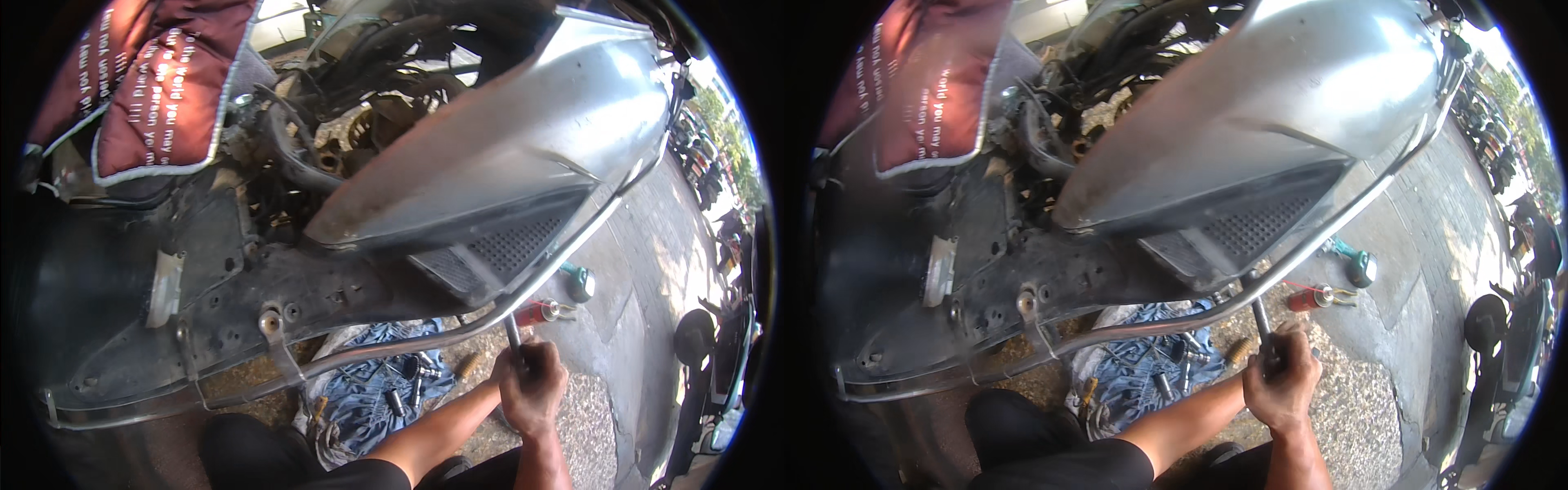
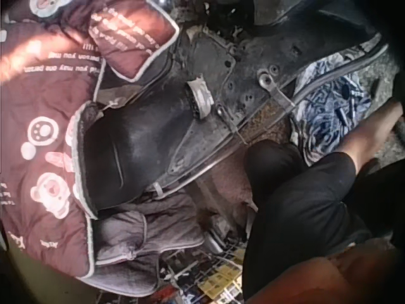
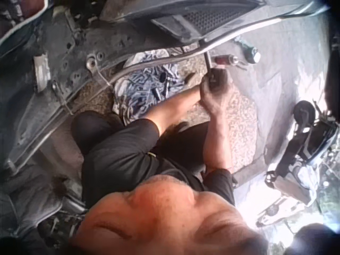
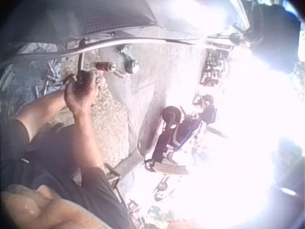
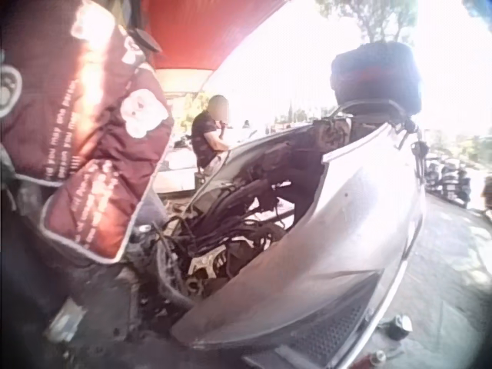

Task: The person repairs a scooter by removing and reattaching a metal bar using a wrench and an impact driver. They also adjust the license plate and inspect the engine area.

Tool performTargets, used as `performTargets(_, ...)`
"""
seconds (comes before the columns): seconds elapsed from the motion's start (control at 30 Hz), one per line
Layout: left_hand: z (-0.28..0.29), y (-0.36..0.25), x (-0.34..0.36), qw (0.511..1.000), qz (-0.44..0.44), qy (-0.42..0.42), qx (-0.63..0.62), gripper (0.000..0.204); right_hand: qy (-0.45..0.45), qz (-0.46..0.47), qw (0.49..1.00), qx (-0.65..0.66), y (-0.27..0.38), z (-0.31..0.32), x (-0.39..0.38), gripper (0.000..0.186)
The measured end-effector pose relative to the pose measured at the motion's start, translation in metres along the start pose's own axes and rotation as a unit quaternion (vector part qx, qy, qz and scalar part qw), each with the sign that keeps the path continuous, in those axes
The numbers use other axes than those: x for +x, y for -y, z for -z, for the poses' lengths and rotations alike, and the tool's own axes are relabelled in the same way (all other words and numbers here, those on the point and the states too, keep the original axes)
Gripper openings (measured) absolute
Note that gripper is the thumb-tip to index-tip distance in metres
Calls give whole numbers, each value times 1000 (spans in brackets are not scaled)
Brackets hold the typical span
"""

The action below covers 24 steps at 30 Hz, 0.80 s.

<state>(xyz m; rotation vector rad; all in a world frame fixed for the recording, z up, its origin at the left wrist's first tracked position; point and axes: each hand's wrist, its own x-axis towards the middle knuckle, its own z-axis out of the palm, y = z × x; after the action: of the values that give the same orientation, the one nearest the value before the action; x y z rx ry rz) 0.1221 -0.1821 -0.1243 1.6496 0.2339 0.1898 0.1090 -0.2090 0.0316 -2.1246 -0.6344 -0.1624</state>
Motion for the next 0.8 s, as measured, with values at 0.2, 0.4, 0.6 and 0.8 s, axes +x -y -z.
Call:
performTargets(0.2, 55, -36, 43, 928, -143, 239, -249, 42, -17, 37, 998, -53, -15, 11, 17, 11)
performTargets(0.4, 93, -68, 20, 754, -14, 118, -646, 38, -12, -49, 999, 19, -14, 8, 15, 7)
performTargets(0.6, 95, -73, 32, 691, 38, 28, -722, 35, 22, -116, 991, 60, -14, 11, 16, 8)
performTargets(0.8, 97, -70, 38, 717, -3, 31, -696, 39, 51, -125, 990, 42, 0, 21, 17, 14)
